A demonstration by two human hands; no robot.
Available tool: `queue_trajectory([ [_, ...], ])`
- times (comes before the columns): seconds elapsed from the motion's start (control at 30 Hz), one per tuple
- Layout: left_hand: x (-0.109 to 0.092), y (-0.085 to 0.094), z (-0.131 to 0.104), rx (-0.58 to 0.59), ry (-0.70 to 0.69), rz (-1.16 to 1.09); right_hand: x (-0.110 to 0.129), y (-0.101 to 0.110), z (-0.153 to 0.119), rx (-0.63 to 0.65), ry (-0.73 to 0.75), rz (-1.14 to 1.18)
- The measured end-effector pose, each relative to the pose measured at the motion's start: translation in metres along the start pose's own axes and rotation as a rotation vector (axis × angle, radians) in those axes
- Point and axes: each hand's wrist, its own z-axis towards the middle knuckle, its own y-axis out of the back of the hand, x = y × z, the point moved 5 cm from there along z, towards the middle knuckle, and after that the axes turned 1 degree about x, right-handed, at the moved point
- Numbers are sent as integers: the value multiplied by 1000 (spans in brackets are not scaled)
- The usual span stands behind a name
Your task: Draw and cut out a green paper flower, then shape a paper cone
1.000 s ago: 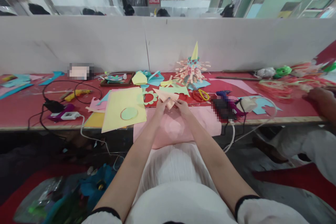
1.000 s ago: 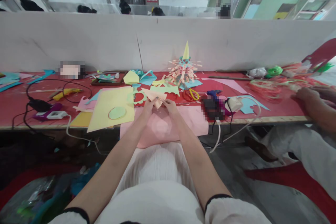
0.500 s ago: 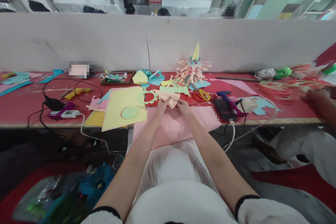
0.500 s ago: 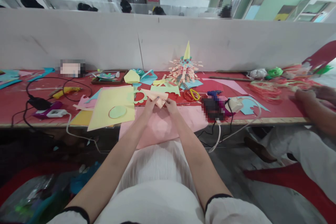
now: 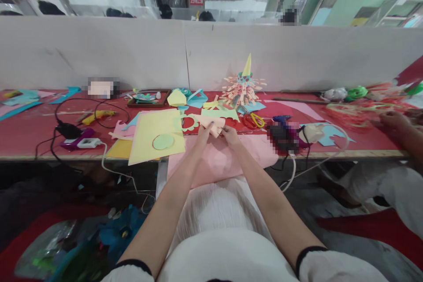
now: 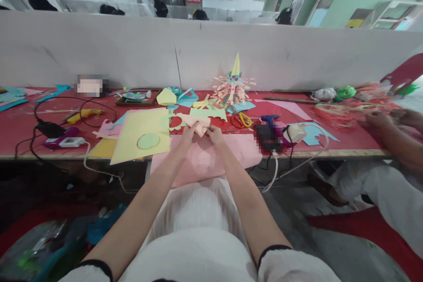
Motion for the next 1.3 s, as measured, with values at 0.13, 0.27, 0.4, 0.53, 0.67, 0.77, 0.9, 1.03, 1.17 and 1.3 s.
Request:
queue_trajectory([
  [0.13,4,0,2,15,-28,-29,2,0,-1,2,-3,-6],
  [0.27,10,2,5,-15,-10,-38,2,-1,-2,-4,-12,-7],
  [0.4,13,3,6,-33,-3,-69,3,-1,-2,-2,-2,1],
  [0.53,13,2,7,-33,-10,-97,4,-1,-2,16,5,37],
  [0.67,14,3,8,-27,-8,-100,6,-2,-5,28,4,36],
  [0.77,15,3,8,-17,4,-117,8,-3,-6,36,-3,1],
  [0.9,13,2,6,-37,15,-192,7,-2,-5,9,-27,-33],
  [1.03,12,4,6,-78,42,-190,6,-2,-4,6,-40,26],
  [1.17,10,5,6,-84,36,-163,3,0,-4,-15,-80,144],
  [1.3,12,6,5,-84,42,-166,3,0,-4,-11,-76,128],
])
